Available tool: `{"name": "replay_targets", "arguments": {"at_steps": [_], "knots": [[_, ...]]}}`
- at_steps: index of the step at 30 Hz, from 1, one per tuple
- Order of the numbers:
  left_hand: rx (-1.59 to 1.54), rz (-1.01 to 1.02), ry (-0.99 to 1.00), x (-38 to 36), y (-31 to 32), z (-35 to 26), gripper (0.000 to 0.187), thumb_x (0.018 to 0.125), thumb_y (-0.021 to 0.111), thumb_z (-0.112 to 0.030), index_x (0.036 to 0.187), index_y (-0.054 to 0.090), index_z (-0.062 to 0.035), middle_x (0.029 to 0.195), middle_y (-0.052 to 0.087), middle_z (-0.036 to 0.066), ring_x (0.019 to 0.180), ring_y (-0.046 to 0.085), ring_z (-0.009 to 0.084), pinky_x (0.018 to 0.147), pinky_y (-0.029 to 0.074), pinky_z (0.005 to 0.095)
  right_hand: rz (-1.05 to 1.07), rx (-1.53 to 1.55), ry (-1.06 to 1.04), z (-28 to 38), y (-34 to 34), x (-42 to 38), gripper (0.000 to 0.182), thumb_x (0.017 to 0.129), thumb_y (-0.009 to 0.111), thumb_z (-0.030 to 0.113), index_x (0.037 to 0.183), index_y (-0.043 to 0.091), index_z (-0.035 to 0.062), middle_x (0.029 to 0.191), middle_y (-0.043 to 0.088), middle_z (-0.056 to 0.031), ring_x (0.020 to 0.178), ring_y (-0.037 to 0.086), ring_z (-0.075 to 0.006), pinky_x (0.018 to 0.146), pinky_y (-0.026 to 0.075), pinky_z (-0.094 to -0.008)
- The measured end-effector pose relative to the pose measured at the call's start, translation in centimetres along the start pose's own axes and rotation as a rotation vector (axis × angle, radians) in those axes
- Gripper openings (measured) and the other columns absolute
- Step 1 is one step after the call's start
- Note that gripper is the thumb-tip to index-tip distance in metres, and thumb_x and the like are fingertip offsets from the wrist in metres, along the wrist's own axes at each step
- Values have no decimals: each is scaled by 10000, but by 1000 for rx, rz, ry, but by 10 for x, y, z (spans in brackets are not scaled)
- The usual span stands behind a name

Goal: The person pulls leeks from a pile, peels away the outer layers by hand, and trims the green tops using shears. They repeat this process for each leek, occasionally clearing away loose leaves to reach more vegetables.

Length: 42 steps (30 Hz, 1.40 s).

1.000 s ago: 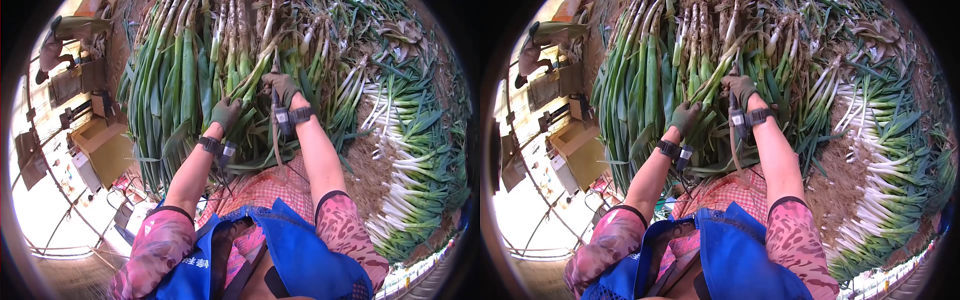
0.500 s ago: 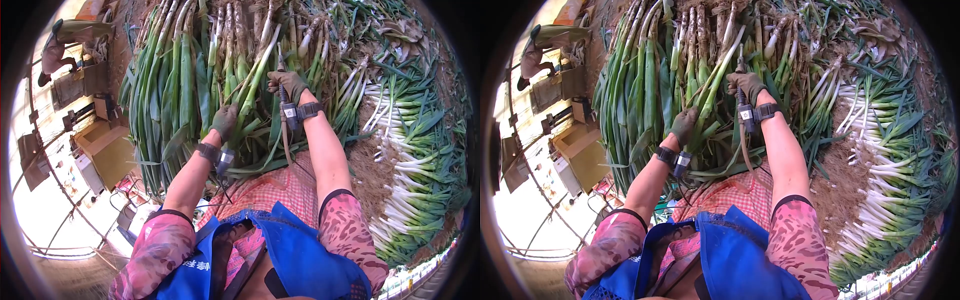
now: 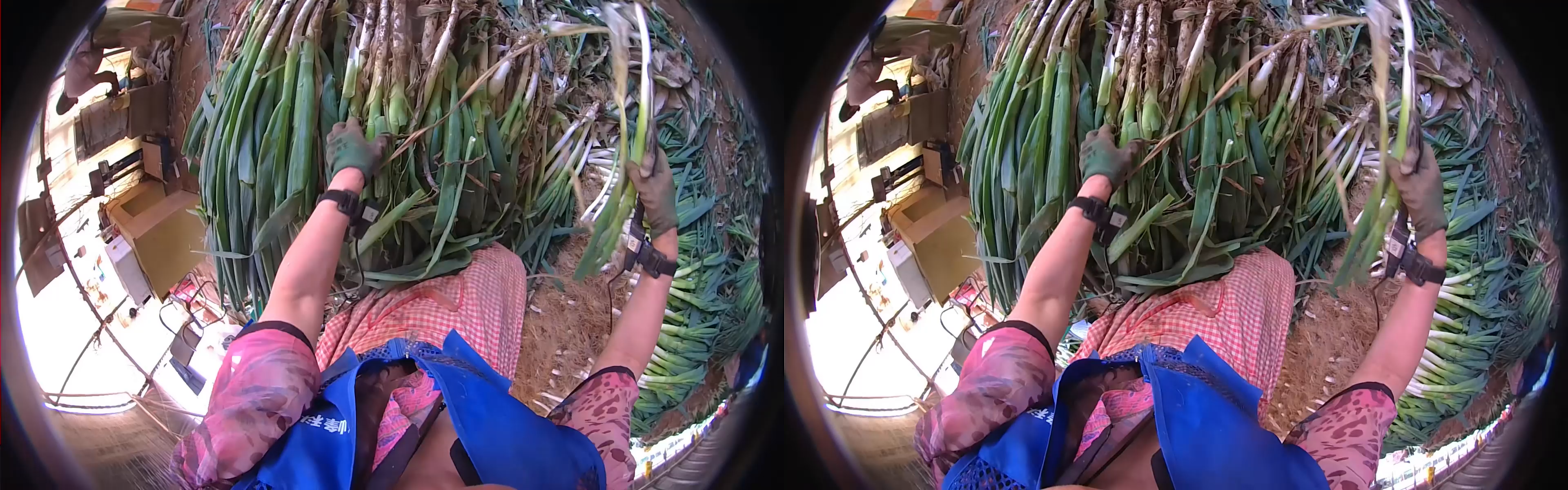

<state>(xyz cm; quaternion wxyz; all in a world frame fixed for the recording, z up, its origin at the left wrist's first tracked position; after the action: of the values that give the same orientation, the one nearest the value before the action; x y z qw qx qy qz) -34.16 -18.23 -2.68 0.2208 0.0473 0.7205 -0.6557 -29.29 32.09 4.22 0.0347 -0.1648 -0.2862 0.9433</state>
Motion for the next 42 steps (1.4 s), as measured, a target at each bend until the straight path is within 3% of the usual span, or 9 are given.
{"name": "replay_targets", "arguments": {"at_steps": [2, 5, 13, 18, 25, 30, 37, 39, 42], "knots": [[-28, 274, 13, 17, -5, -5, 689, 768, 720, -495, 1280, 577, -58, 1261, 597, 232, 1159, 587, 368, 988, 466, 432, -44, -356, 16, -43, -9, -11, 355, 850, 710, 230, 1104, 558, 34, 893, 649, -125, 767, 628, -239, 753, 513, -351], [-55, 242, -40, -1, 9, -6, 700, 772, 717, -492, 1300, 561, -61, 1228, 619, 239, 1137, 603, 374, 976, 475, 426, 31, -693, 409, -54, 42, -37, 324, 883, 595, 308, 1050, 551, 34, 849, 672, -175, 806, 675, -302, 747, 515, -397], [-550, 594, -27, -27, 20, 24, 789, 699, 795, -476, 1249, 515, 15, 1155, 651, 248, 1076, 639, 377, 924, 495, 406, 659, 598, 376, 83, 270, -124, 226, 853, 705, 165, 960, 542, 51, 783, 620, -22, 678, 636, -122, 606, 529, -278], [-286, 429, -34, -77, 4, -5, 1010, 791, 731, -457, 1523, 186, -24, 1067, 678, 257, 991, 667, 404, 870, 511, 446, 648, 582, 471, 116, 284, -132, 282, 808, 692, 221, 883, 541, -6, 777, 635, -131, 715, 656, -226, 669, 524, -352], [-179, 313, -46, -93, 1, -6, 1100, 809, 721, -442, 1565, 1, -96, 911, 681, 287, 855, 677, 434, 769, 516, 479, 592, 146, 73, 115, 295, -130, 249, 797, 660, 211, 863, 567, -11, 768, 603, -158, 732, 638, -275, 678, 506, -389], [-815, -9, -14, -104, 32, 18, 628, 812, 795, -259, 1303, 474, -36, 1077, 659, 182, 908, 656, 204, 778, 520, 328, 608, 265, 155, 134, 303, -68, 321, 825, 669, 263, 903, 572, -33, 744, 639, -161, 676, 661, -251, 642, 520, -357], [-1075, 217, -163, -114, 26, 12, 521, 779, 779, -257, 1166, 550, 6, 961, 686, 128, 846, 656, 222, 756, 515, 362, 521, 233, 134, 133, 310, -34, 294, 803, 732, 216, 885, 568, -14, 705, 656, -107, 554, 648, -190, 549, 521, -323], [-824, 176, -84, -114, 14, 10, 473, 788, 761, -336, 1125, 611, -41, 934, 701, 154, 833, 678, 283, 749, 519, 403, 569, 66, 203, 144, 286, -81, 308, 840, 639, 271, 904, 607, -29, 836, 679, -230, 792, 680, -379, 688, 549, -406], [-524, 159, -60, -116, 11, 9, 463, 794, 727, -436, 1089, 636, -92, 903, 695, 194, 850, 674, 374, 736, 518, 458, 553, 84, 121, 121, 291, -129, 317, 842, 629, 270, 946, 594, -28, 866, 672, -230, 823, 672, -384, 701, 539, -404]]}}
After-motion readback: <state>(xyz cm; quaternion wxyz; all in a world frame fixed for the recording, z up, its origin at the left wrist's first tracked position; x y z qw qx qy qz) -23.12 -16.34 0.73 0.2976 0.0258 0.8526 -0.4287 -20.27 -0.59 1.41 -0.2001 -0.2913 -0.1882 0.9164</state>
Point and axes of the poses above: each hand's wrist, its own x-axis towards the middle knuckle, its own y-axis out of the palm, z = x × y, the point moved 1 cm from there along x, towards the middle knuckle
